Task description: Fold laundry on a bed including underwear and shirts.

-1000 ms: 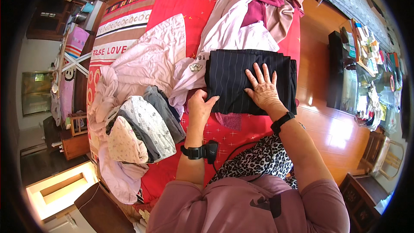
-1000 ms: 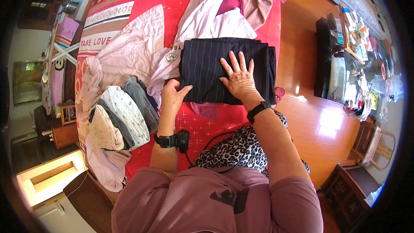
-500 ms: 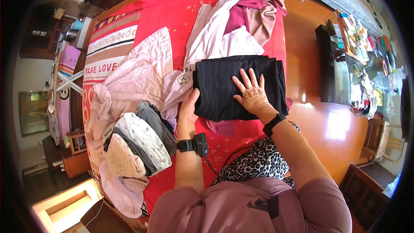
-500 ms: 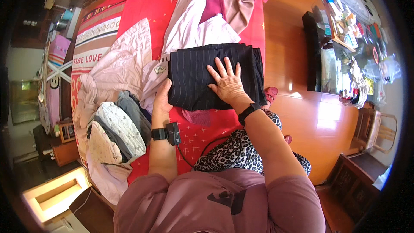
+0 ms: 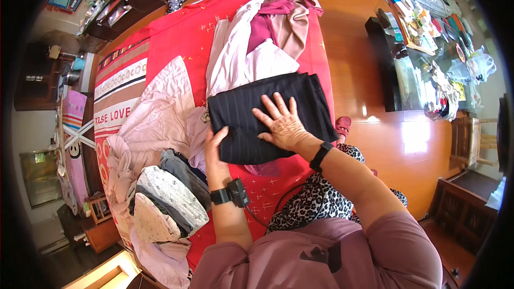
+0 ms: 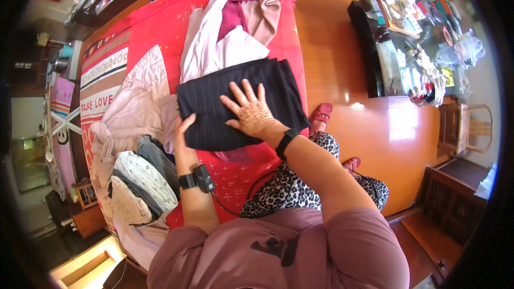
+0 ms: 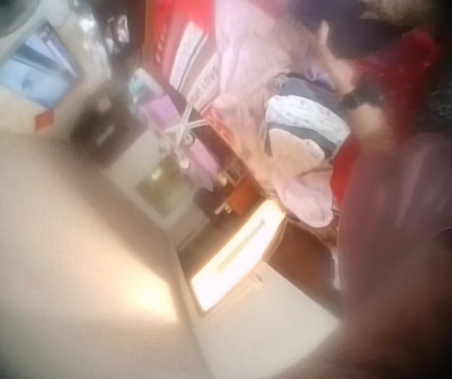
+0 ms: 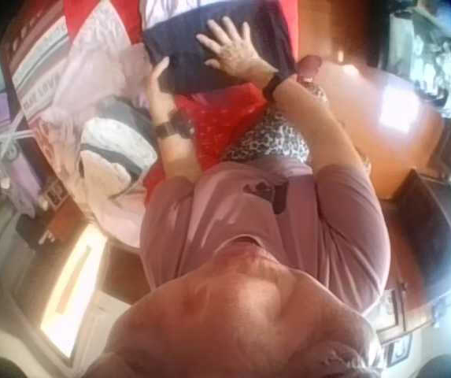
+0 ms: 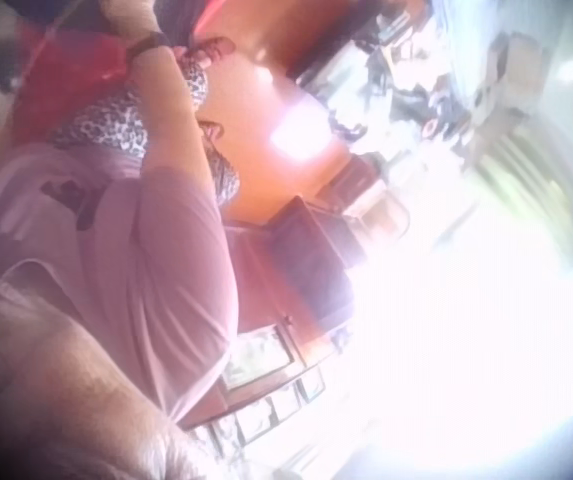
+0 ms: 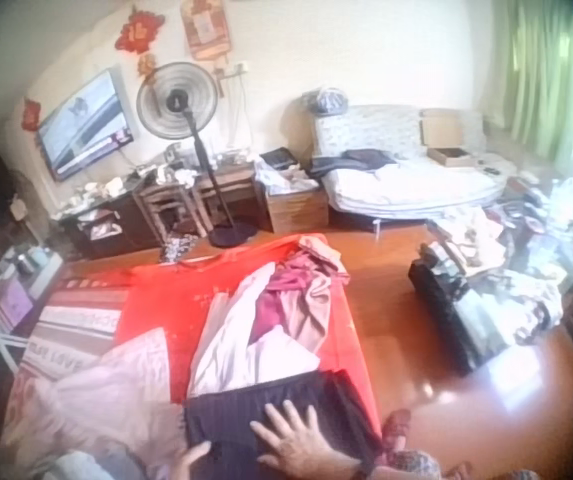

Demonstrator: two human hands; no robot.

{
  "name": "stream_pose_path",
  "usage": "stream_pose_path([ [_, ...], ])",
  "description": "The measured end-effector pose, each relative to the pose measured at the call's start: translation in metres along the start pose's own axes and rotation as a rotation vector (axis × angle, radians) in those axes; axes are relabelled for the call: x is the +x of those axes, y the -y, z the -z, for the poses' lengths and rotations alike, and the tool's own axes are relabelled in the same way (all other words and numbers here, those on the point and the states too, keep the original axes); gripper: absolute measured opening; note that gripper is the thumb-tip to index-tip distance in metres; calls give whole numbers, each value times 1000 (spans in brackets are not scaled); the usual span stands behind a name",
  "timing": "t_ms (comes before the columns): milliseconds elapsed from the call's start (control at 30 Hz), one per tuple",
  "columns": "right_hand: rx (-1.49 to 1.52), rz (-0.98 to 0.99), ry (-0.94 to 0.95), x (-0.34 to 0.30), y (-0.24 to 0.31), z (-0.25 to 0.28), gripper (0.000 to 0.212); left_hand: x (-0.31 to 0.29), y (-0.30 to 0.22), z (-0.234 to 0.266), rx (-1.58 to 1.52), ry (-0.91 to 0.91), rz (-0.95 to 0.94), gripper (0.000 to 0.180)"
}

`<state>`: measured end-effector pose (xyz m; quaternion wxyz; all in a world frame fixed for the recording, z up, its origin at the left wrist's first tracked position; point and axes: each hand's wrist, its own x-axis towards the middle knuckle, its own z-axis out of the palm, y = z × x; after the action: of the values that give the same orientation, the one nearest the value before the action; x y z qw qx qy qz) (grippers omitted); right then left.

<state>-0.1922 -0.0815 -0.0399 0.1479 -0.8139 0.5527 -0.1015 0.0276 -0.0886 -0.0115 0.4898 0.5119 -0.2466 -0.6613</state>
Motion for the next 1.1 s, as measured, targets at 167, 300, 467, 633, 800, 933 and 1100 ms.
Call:
stream_pose_path([
  [167,7,57,18,5,17,-11,72,-21,-24,-15,90,-37,-116,36],
  [300,58,93,60,-7,-1,3,75,-22,-20,-40,107,-7,-176,40],
  [467,1070,-353,73,-34,-41,37,49,-13,15,-94,429,264,-405,60],
  [633,1964,-703,-10,-53,-73,26,57,0,82,-120,554,432,-222,66],
  [800,1649,-679,-53,-51,-82,17,39,-6,62,-104,569,292,-431,23],
  [933,1386,-646,-114,-48,-88,0,35,3,53,-74,886,3,-837,24],
  [1100,1179,-615,-141,-58,-103,-15,31,-3,77,-118,1497,212,-902,50],
])
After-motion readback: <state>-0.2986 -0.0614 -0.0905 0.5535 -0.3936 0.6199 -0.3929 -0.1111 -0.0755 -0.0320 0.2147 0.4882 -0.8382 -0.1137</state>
